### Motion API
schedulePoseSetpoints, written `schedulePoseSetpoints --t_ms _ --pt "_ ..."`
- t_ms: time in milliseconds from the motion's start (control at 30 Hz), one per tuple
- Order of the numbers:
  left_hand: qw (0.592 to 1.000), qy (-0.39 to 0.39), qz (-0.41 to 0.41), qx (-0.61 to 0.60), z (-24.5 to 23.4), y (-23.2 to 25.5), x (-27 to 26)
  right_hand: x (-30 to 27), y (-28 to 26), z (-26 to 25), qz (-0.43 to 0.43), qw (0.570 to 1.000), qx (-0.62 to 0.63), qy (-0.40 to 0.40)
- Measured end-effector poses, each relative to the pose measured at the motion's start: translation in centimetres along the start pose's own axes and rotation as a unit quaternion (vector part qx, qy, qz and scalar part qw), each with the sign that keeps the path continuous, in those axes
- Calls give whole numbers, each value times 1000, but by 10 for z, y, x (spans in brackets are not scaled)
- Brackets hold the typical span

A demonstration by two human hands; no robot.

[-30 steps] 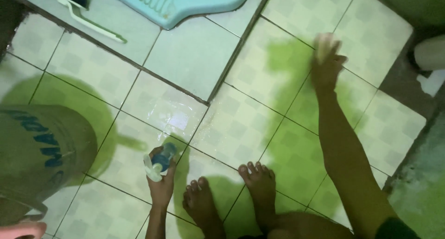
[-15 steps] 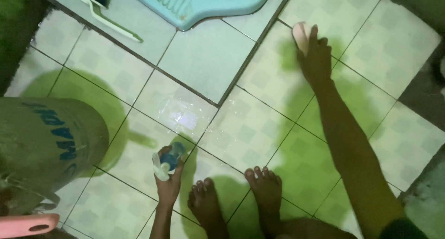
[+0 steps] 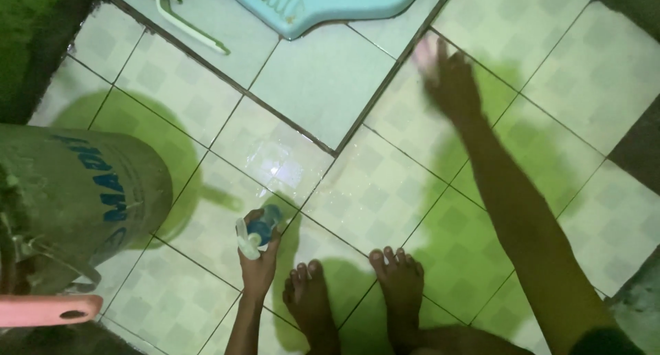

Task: The person is cleaning the bathroom floor by spraying cleaning solution and scrubbing the tiles with a small brush.

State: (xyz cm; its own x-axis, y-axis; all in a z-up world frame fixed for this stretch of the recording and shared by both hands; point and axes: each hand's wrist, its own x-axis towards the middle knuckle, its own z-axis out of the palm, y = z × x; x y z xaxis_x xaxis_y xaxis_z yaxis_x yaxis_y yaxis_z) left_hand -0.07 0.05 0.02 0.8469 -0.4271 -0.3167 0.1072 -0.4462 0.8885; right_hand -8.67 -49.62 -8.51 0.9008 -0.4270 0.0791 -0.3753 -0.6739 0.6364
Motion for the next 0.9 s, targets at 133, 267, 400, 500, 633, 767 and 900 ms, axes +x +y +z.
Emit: schedulePoseSetpoints --t_ms 133,267,400,500,633,767,900 --pt "1000 12 -1 18 0 -17 0 -55 -50 -88 53 831 483 -269" --pt "999 33 -30 17 4 -8 2 -93 -97 -192 -124 755 565 -309" --pt "999 34 -13 29 7 -12 4 -126 -115 -240 -293 704 612 -210" --pt "995 42 -4 89 6 -11 0 -101 -78 -248 -187 630 707 -261" --pt "998 46 -12 49 7 10 -5 -83 -57 -93 -214 936 280 -10" --pt "998 49 -12 36 8 0 -2 -77 -52 -26 157 870 465 -52" --pt "997 47 36 53 10 -2 1 -104 -100 -57 86 882 457 -76"
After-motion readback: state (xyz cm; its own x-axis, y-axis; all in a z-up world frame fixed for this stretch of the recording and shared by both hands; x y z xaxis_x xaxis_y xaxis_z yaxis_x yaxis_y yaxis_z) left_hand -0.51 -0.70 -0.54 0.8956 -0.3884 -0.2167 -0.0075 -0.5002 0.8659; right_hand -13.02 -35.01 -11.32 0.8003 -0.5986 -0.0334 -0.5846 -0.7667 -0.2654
